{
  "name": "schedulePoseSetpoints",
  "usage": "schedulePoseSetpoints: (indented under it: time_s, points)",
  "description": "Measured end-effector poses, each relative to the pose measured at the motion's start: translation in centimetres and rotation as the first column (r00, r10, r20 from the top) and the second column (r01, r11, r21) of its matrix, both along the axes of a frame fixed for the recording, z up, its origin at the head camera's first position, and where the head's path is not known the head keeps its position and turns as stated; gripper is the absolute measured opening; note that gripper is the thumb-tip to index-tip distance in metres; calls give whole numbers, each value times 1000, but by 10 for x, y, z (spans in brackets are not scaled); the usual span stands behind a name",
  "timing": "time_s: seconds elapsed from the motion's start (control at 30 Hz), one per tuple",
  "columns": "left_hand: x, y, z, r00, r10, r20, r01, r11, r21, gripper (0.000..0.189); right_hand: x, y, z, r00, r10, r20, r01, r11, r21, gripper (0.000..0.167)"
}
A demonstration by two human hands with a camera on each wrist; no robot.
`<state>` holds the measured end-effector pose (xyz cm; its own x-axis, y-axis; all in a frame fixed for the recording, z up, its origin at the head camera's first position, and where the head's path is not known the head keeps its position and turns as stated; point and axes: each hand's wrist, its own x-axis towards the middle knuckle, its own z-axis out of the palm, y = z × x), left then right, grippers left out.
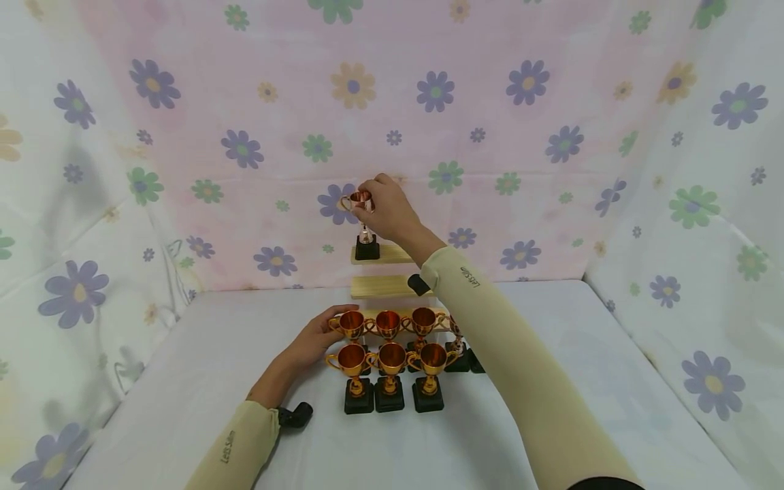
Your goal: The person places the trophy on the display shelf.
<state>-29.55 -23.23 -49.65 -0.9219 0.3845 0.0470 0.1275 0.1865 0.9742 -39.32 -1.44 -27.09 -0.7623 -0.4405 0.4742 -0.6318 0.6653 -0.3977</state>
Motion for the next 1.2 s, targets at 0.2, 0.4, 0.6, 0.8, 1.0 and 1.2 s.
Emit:
schedulePoseSetpoints:
  time_s: [0.2,0.4,0.6,0.8,1.0,1.2]
  points:
    - [1,1,0,1000,18,-6,-18,1000,-23,50,0,0,-2,1000,-10,10,10,1000,-8,40]
    - [1,1,0,1000,22,-3,-22,999,-28,51,-1,1,-3,1000,-9,-4,9,1000,-1,39]
    - [0,1,0,1000,25,-6,-25,999,-32,51,0,2,-4,1000,-11,-9,11,1000,9,37]
    - [0,1,0,1000,30,-4,-30,998,-47,52,1,3,-3,1000,-18,-19,18,1000,19,44]
    - [0,2,-1,999,36,2,-36,999,-39,52,2,6,-3,998,-15,-55,15,1000,5,51]
    - [0,1,-1,999,43,10,-42,998,-46,52,7,13,-2,996,-4,-94,7,1000,29,55]
